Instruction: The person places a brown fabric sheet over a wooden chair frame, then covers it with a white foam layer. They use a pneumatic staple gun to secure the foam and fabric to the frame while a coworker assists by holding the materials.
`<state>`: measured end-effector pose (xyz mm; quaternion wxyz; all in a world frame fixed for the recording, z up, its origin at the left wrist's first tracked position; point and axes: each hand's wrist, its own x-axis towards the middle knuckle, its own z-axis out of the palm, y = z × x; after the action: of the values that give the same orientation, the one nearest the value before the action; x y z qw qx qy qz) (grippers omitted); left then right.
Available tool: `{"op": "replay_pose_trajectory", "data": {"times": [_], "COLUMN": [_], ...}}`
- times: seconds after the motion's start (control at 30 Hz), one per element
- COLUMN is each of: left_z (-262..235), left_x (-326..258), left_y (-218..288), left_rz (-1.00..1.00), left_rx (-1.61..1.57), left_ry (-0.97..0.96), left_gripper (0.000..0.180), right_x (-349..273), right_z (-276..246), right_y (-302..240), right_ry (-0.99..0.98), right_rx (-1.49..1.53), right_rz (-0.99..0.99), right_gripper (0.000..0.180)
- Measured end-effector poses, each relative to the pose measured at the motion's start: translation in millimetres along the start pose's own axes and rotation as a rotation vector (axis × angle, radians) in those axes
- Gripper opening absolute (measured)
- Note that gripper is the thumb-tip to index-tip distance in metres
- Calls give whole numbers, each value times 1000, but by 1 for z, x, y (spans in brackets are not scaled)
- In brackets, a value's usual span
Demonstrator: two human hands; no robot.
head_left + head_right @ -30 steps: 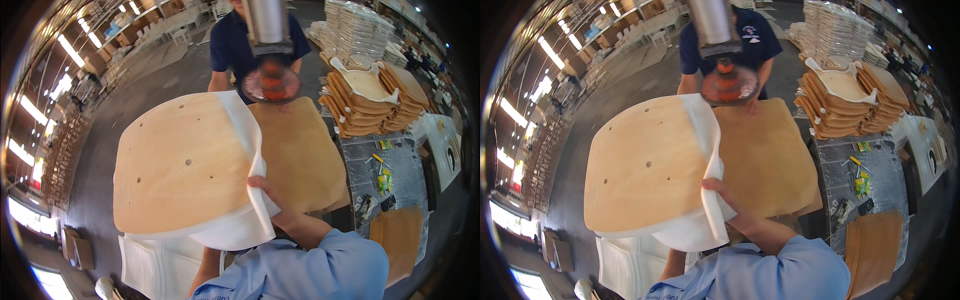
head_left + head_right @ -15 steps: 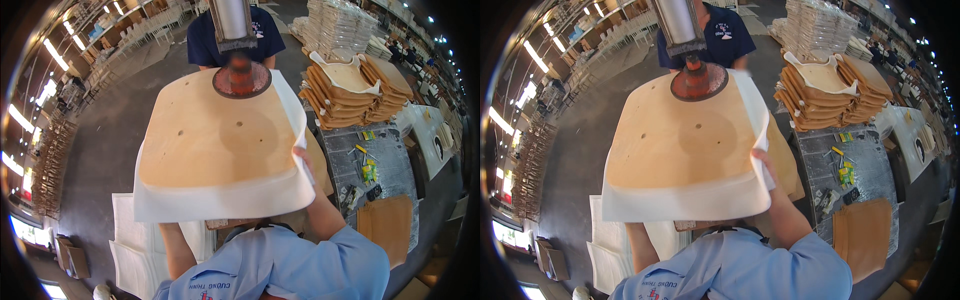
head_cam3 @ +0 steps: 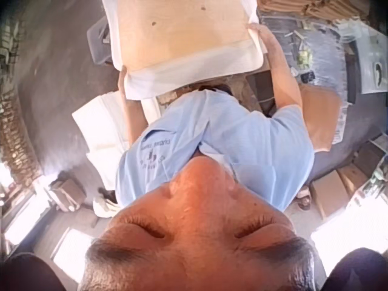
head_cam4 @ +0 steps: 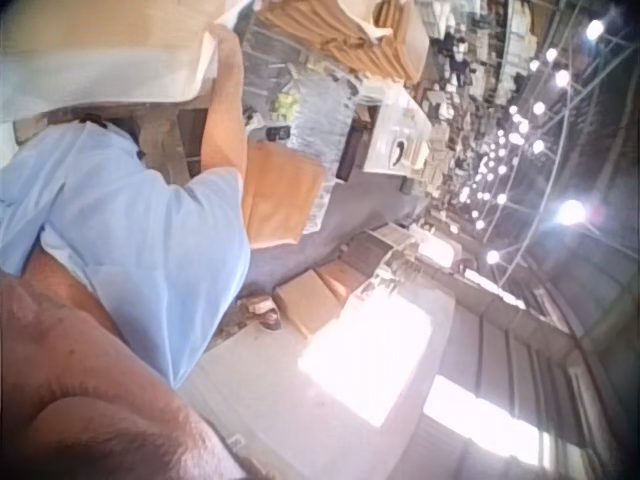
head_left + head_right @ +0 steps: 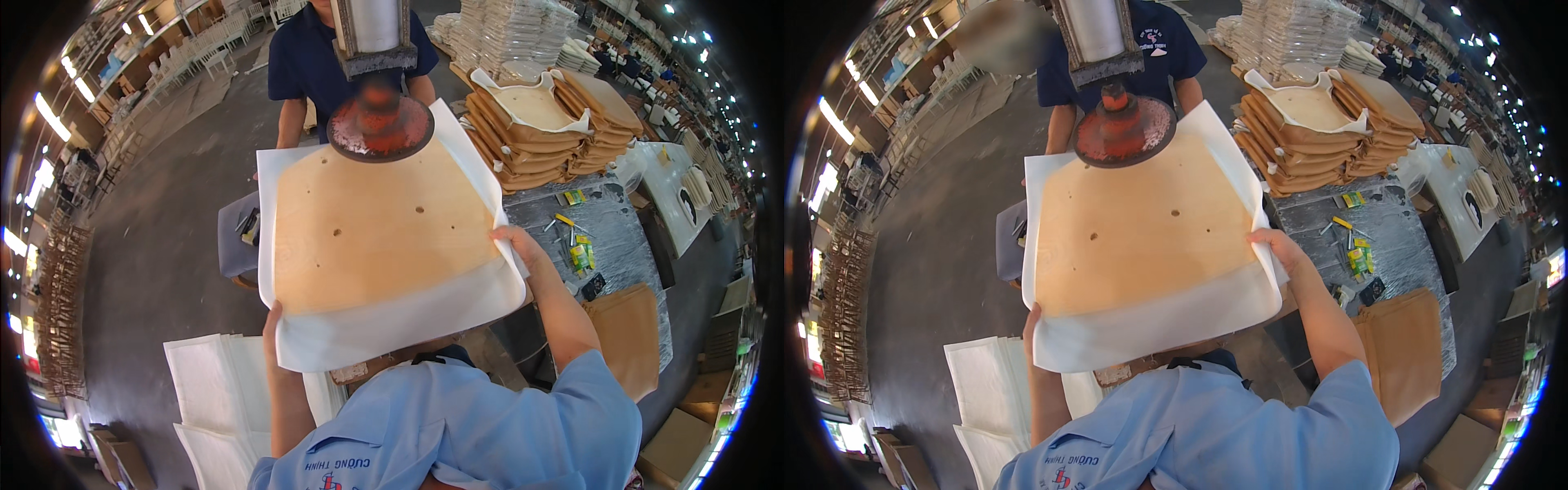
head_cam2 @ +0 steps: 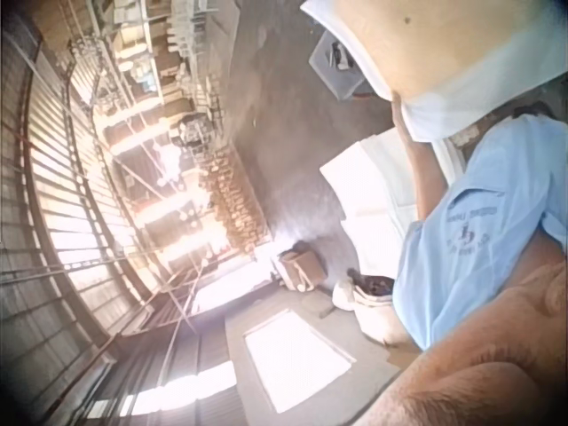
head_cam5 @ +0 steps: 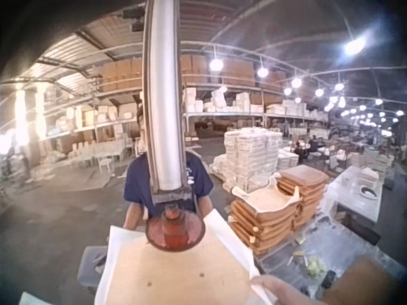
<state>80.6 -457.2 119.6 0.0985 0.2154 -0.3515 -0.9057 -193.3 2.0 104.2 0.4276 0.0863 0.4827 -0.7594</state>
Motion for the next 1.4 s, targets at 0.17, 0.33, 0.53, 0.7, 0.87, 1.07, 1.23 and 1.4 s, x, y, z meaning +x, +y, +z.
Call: {"op": "replay_pose_trajectory", "data": {"times": [0.17, 0.33, 0.53, 0.7, 0.87, 1.07, 1.23, 1.4], "left_z": [-19, -25, -42, -47, -34, -61, -62, -56], "left_x": [3, 11, 22, 21, 40, 41, 50, 50], "left_y": [-27, -46, -76, -79, -80, -60, -41, -29], "left_rz": [-46, -65, -76, -69, -151, -162, -85, -30], "left_rx": [112, 258, 342, 420, 468, 675, 1360, 1963], "left_ry": [65, 135, 230, 306, 291, 226, 245, 269], "left_gripper": [59, 56, 53, 50, 48, 39, 39, 54], "right_x": [16, 18, 27, 36, 34, 45, 41, 40], "right_z": [-5, -17, -33, -32, -56, -22, -21, -8], "right_y": [22, 27, 33, 39, 39, 32, 20, 39], "right_ry": [212, 306, 444, 372, 452, 505, 519, 795], "right_rx": [-203, -373, -652, -693, -758, -1262, -1559, -1756], "right_rz": [-159, -148, -257, -152, -197, -150, -69, -153], "right_gripper": [62, 70, 77, 70, 60, 63, 69, 69]}}
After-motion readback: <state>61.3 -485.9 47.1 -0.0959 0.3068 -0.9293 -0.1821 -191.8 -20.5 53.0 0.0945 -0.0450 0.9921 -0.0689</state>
